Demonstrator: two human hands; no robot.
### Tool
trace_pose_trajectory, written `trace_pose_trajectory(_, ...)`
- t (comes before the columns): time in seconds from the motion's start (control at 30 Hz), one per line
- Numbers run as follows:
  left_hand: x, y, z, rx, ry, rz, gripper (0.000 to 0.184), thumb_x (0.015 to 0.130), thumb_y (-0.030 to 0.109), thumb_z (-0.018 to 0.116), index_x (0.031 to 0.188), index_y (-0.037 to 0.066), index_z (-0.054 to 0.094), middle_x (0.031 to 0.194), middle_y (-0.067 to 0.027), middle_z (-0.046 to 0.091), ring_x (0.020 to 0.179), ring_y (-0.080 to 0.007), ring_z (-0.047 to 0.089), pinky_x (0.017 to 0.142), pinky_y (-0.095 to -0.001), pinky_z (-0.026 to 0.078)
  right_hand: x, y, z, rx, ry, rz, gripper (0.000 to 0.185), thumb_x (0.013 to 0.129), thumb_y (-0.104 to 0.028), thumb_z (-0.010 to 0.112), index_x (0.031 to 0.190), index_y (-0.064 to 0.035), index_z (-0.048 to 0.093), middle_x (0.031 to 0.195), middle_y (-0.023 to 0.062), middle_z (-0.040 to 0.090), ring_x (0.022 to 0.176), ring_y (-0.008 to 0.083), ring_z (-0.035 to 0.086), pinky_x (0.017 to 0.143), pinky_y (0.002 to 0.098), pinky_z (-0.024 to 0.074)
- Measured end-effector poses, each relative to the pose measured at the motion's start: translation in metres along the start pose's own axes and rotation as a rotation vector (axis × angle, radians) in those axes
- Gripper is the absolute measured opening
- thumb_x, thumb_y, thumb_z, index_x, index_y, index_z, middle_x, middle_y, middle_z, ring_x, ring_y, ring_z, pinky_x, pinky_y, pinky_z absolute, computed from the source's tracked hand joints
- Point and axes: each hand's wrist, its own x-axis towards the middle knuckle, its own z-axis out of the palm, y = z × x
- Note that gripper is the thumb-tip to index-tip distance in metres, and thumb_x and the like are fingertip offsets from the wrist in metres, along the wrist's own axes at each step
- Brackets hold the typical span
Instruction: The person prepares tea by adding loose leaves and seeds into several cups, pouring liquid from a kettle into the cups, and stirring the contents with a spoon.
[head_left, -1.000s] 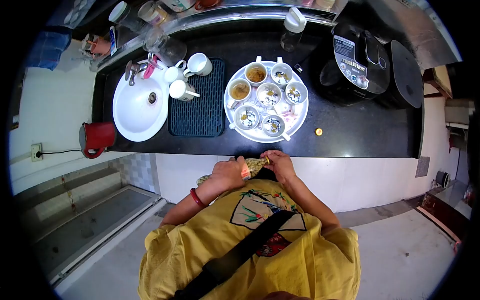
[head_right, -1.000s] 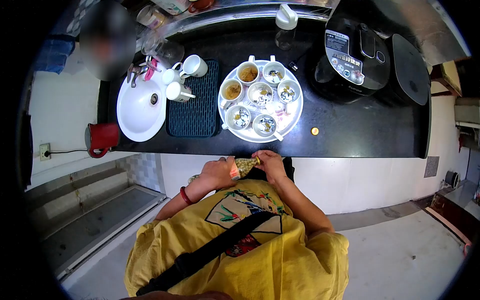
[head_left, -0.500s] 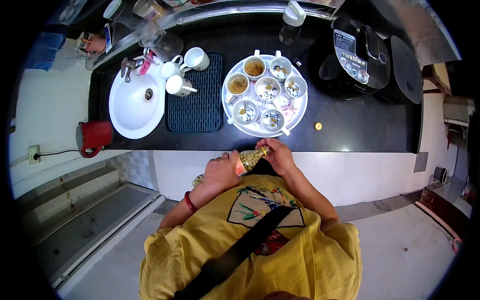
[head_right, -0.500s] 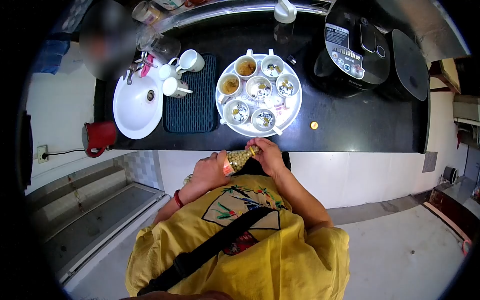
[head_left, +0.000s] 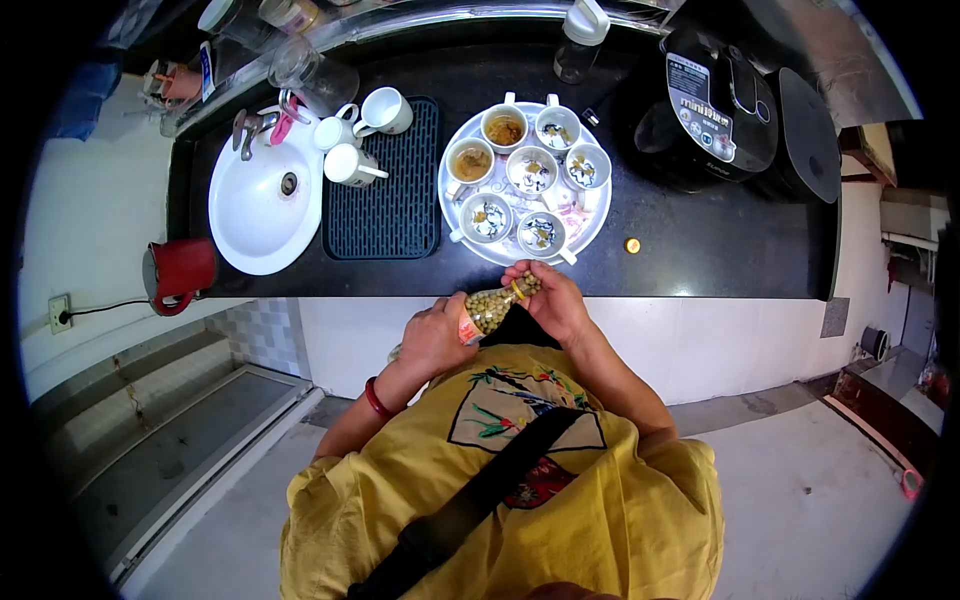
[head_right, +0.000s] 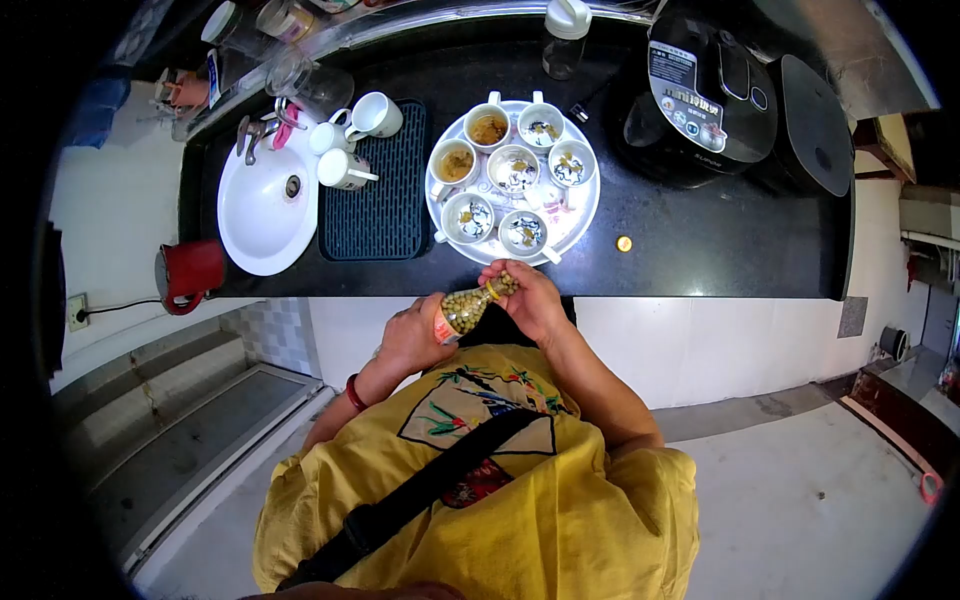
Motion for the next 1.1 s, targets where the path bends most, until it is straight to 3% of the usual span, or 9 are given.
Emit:
trace_pose_trajectory(0.13,0.001,-0.008,0.008,-0.058,0.093,0.075,0.066,0.059,0.027,0.071,0.115,0.005,0.044,0.095,-0.0180,0.057,0.078,-0.0359,0.059,0.071,-0.0413,0.048,-0.002,-0.003,0.000,0.044,-0.038,-0.005,0.023,0.091,-0.019,0.043,0.097,0.0006,0.054,0.097,0.0118,0.058,0.095,0.0247,0.056,0.087,0.0362,0.0443)
trace_pose_trajectory(0.3,0.001,-0.009,0.008,-0.141,0.111,0.075,0.067,0.059,0.027,0.071,0.116,0.005,0.044,0.097,-0.0177,0.057,0.081,-0.0362,0.059,0.073,-0.0418,0.048,0.000,-0.008,0.005,0.096,-0.017,-0.006,0.026,0.091,-0.021,0.043,0.102,0.0012,0.052,0.100,0.0131,0.058,0.097,0.0253,0.056,0.088,0.0364,0.0438)
trace_pose_trajectory(0.5,0.001,-0.014,0.012,-0.204,0.113,0.066,0.069,0.059,0.027,0.071,0.118,0.005,0.043,0.102,-0.0186,0.056,0.086,-0.0360,0.058,0.076,-0.0412,0.047,0.005,-0.022,0.005,0.128,-0.064,-0.022,0.029,0.086,-0.011,0.040,0.110,0.0024,0.048,0.100,0.0139,0.057,0.097,0.0271,0.055,0.088,0.0374,0.0436)
trace_pose_trajectory(0.77,0.004,-0.014,0.008,-0.207,0.040,0.029,0.074,0.057,0.027,0.075,0.118,0.003,0.042,0.109,-0.0186,0.055,0.094,-0.0342,0.057,0.081,-0.0391,0.046,0.020,-0.027,-0.004,-0.036,0.047,-0.101,0.032,0.083,0.000,0.039,0.115,-0.0013,0.043,0.091,0.0104,0.057,0.079,0.0189,0.057,0.073,0.0286,0.0491)
trace_pose_trajectory(1.1,0.010,-0.019,0.004,-0.201,0.052,0.055,0.074,0.057,0.027,0.075,0.118,0.003,0.042,0.106,-0.0195,0.056,0.092,-0.0355,0.057,0.080,-0.0396,0.046,0.031,-0.030,-0.004,-0.073,0.058,-0.107,0.035,0.085,-0.002,0.041,0.119,-0.0017,0.039,0.087,0.0091,0.056,0.076,0.0166,0.056,0.067,0.0256,0.0470)
